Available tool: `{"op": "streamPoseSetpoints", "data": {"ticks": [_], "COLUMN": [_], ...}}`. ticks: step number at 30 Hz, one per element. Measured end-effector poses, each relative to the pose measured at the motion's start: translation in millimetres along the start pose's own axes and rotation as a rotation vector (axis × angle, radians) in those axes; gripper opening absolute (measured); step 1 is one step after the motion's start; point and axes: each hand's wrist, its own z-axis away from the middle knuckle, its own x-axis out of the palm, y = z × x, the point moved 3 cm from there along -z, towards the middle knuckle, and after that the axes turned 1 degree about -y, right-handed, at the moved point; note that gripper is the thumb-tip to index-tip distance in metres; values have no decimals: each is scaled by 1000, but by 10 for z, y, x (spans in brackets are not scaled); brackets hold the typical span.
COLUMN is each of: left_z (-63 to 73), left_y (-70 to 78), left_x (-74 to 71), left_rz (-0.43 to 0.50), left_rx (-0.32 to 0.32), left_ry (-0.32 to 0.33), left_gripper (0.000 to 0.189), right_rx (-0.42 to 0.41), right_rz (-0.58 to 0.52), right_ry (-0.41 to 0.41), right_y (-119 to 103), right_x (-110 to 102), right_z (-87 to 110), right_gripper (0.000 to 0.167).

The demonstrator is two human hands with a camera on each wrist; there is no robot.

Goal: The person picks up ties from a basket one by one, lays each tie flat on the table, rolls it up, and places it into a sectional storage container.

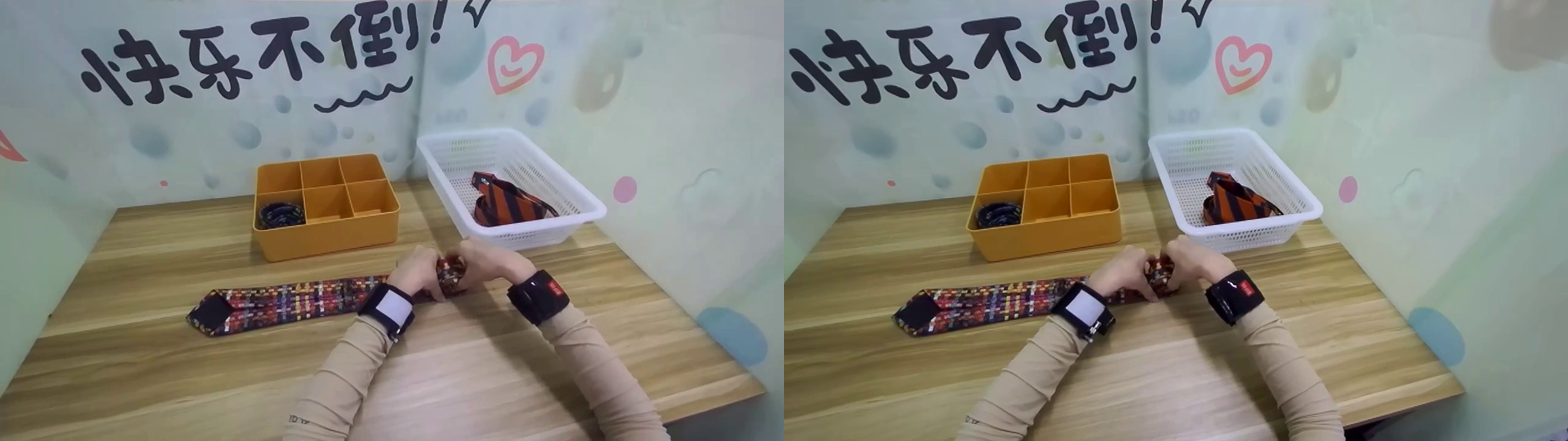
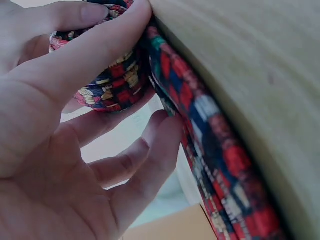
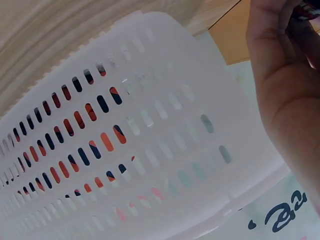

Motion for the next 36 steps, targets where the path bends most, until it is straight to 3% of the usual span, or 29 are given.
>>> {"op": "streamPoseSetpoints", "data": {"ticks": [4,8,13,16,19,22,25,27,30,33,36], "left_z": [13,39,51,47,45,52,61,67,73,74,70], "left_y": [-24,-2,86,93,68,24,-25,-51,-71,-73,-62], "left_x": [-3,-33,-108,-121,-123,-127,-139,-148,-175,-232,-304], "left_rz": [43,3,45,99,89,53,17,12,4,-1,15], "left_rx": [-7,20,101,97,68,3,-56,-79,-80,-45,6], "left_ry": [-1,-34,-61,-56,-43,-50,-82,-110,-163,-202,-193], "left_gripper": [47,48,45,39,43,51,55,56,58,61,55], "right_rx": [19,10,-34,-55,-49,8,58,43,-21,-95,-99], "right_rz": [86,211,225,218,129,-42,-184,-223,-186,-50,89], "right_ry": [37,83,169,181,121,41,-20,-24,25,111,146], "right_y": [-17,-123,-244,-227,-148,-38,41,59,20,-80,-188], "right_x": [-15,24,87,94,82,63,62,73,90,87,72], "right_z": [9,1,-7,-10,-19,-20,-24,-36,-64,-85,-105], "right_gripper": [28,28,24,23,28,40,52,53,49,43,42]}}
